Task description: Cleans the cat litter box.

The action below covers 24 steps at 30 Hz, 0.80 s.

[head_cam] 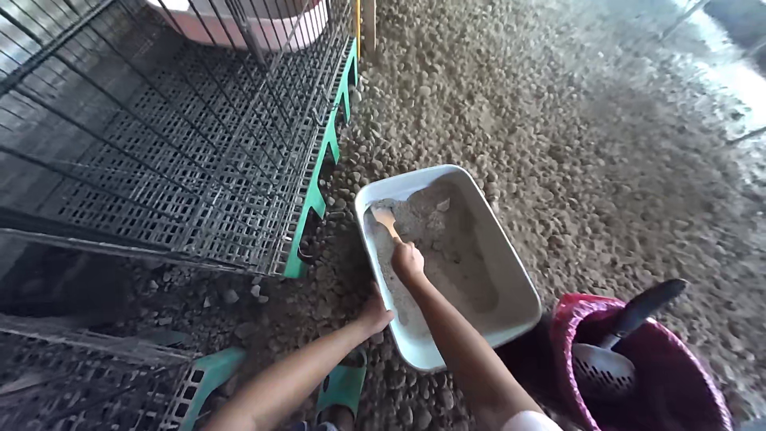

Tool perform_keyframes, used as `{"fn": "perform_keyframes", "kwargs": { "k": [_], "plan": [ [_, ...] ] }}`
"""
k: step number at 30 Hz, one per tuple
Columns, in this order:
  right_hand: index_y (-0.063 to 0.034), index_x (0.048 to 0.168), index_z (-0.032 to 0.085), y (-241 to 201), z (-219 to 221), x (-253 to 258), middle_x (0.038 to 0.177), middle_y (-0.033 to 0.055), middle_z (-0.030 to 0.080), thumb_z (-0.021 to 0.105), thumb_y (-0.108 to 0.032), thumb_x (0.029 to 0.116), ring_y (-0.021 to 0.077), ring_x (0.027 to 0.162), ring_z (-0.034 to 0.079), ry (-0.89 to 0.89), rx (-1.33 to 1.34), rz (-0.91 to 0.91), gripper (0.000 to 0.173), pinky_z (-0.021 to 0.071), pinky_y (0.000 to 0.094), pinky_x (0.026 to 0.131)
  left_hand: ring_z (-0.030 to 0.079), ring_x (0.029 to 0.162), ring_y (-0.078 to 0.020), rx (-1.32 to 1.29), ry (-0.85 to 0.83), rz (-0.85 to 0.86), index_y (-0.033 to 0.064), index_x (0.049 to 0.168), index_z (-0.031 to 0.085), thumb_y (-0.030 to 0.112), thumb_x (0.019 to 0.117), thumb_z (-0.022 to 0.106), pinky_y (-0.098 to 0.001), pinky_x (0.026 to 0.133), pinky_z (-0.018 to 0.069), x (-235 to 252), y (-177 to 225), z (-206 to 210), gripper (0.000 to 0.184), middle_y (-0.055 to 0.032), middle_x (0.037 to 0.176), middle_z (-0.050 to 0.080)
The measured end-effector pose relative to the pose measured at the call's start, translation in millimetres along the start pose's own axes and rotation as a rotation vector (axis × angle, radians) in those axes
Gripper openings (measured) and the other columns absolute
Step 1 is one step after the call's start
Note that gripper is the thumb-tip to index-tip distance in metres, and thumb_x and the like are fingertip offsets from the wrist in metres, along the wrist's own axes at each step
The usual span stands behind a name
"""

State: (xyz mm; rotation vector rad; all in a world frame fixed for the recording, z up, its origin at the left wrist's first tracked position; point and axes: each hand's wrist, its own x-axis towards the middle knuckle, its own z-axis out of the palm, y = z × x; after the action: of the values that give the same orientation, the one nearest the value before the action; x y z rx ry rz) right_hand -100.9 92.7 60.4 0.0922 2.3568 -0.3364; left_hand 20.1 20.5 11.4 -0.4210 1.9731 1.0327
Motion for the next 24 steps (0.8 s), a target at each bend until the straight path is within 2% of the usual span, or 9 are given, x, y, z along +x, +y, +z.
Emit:
{"fn": "perform_keyframes", "kwargs": {
  "k": [2, 4, 7, 8, 9, 11, 17, 21, 24],
  "plan": [
    [-0.0133, 0.146, 0.056, 6.2, -5.5, 10.7, 0.14, 0.0229, 0.059, 0.042, -0.017, 0.1083, 0.0403, 0.124, 0.062, 0.065, 0.067, 0.052, 0.041, 0.0526, 0.0565, 0.098, 0.046, 0.142, -0.0356, -0.039, 0.009, 0.022, -0.0043, 0.158, -0.016, 0.017, 0.0964, 0.066, -0.0448, 0.118, 0.0372, 1.9, -3.3, -2.6, 0.105, -0.0319, 0.155, 0.038],
    [-0.0082, 0.139, 0.061, 27.6, -8.5, 21.8, 0.134, 0.0248, 0.063, 0.046, -0.018, 0.1078, 0.0428, 0.122, 0.063, 0.12, 0.145, 0.114, 0.036, 0.0524, 0.0601, 0.096, 0.05, 0.138, -0.0364, -0.062, -0.008, -0.001, -0.0028, 0.159, -0.016, 0.019, 0.0972, 0.066, -0.0461, 0.115, 0.0403, 0.6, -5.4, 0.6, 0.105, -0.0319, 0.149, 0.044],
    [-0.0117, 0.146, 0.058, 67.9, -27.2, 24.0, 0.134, 0.0223, 0.065, 0.047, -0.016, 0.1085, 0.0395, 0.126, 0.062, 0.132, 0.296, 0.05, 0.039, 0.0468, 0.0585, 0.105, 0.052, 0.136, -0.0391, -0.118, -0.044, -0.02, -0.0014, 0.159, -0.018, 0.016, 0.0968, 0.067, -0.0482, 0.114, 0.0408, 3.0, -4.6, -0.2, 0.107, -0.0333, 0.145, 0.047],
    [-0.0117, 0.148, 0.057, 77.8, -29.1, 17.6, 0.131, 0.0214, 0.067, 0.046, -0.015, 0.1092, 0.0368, 0.12, 0.065, 0.125, 0.356, -0.005, 0.04, 0.0484, 0.0548, 0.103, 0.052, 0.135, -0.0398, -0.122, -0.052, -0.023, -0.0015, 0.158, -0.018, 0.015, 0.0963, 0.067, -0.0488, 0.114, 0.0416, 3.9, -3.8, -1.4, 0.107, -0.0337, 0.144, 0.048],
    [-0.0109, 0.148, 0.056, 84.0, -25.6, 9.5, 0.121, 0.0203, 0.07, 0.046, -0.013, 0.1094, 0.0318, 0.102, 0.069, 0.116, 0.423, -0.062, 0.04, 0.0527, 0.049, 0.091, 0.053, 0.134, -0.0405, -0.12, -0.065, -0.031, -0.0014, 0.158, -0.02, 0.015, 0.0958, 0.067, -0.0493, 0.113, 0.0419, 4.3, -2.7, -2.6, 0.108, -0.0341, 0.144, 0.048],
    [-0.007, 0.148, 0.054, 83.4, -8.3, -6.1, 0.102, 0.0161, 0.069, 0.045, -0.012, 0.1107, 0.018, 0.068, 0.059, 0.054, 0.613, -0.139, 0.039, 0.0505, 0.0352, 0.063, 0.054, 0.132, -0.041, -0.099, -0.089, -0.047, -0.0014, 0.157, -0.021, 0.015, 0.0961, 0.067, -0.0495, 0.112, 0.043, 4.5, 0.0, -3.8, 0.109, -0.0343, 0.144, 0.047],
    [-0.0051, 0.148, 0.054, 44.2, 54.0, 23.1, 0.085, 0.0102, 0.066, 0.046, -0.017, 0.1112, 0.0096, 0.05, 0.047, -0.014, 1.044, -0.121, 0.039, 0.0417, 0.0269, 0.047, 0.054, 0.132, -0.0427, -0.062, -0.059, -0.023, -0.0029, 0.158, -0.016, 0.018, 0.095, 0.07, -0.0526, 0.112, 0.0428, 6.1, -0.6, -3.2, 0.108, -0.0348, 0.143, 0.049],
    [-0.005, 0.147, 0.056, 45.5, 75.6, 39.2, 0.084, 0.0102, 0.065, 0.047, -0.013, 0.1101, 0.0107, 0.053, 0.045, 0.146, 1.051, -0.111, 0.038, 0.0401, 0.0291, 0.049, 0.05, 0.137, -0.0418, -0.098, -0.046, -0.043, -0.0025, 0.158, -0.019, 0.015, 0.0952, 0.069, -0.0497, 0.115, 0.0398, -1.7, 2.2, -4.7, 0.109, -0.0349, 0.147, 0.044],
    [-0.0055, 0.145, 0.058, 52.0, 82.2, 50.2, 0.098, 0.0196, 0.07, 0.048, -0.014, 0.1096, 0.0239, 0.071, 0.058, 0.33, 0.968, -0.042, 0.038, 0.0502, 0.0428, 0.067, 0.049, 0.137, -0.0422, -0.106, -0.024, -0.027, -0.0032, 0.157, -0.019, 0.015, 0.0938, 0.071, -0.0493, 0.115, 0.0395, 0.8, -0.6, -2.6, 0.111, -0.0357, 0.146, 0.044]
  ]
}}
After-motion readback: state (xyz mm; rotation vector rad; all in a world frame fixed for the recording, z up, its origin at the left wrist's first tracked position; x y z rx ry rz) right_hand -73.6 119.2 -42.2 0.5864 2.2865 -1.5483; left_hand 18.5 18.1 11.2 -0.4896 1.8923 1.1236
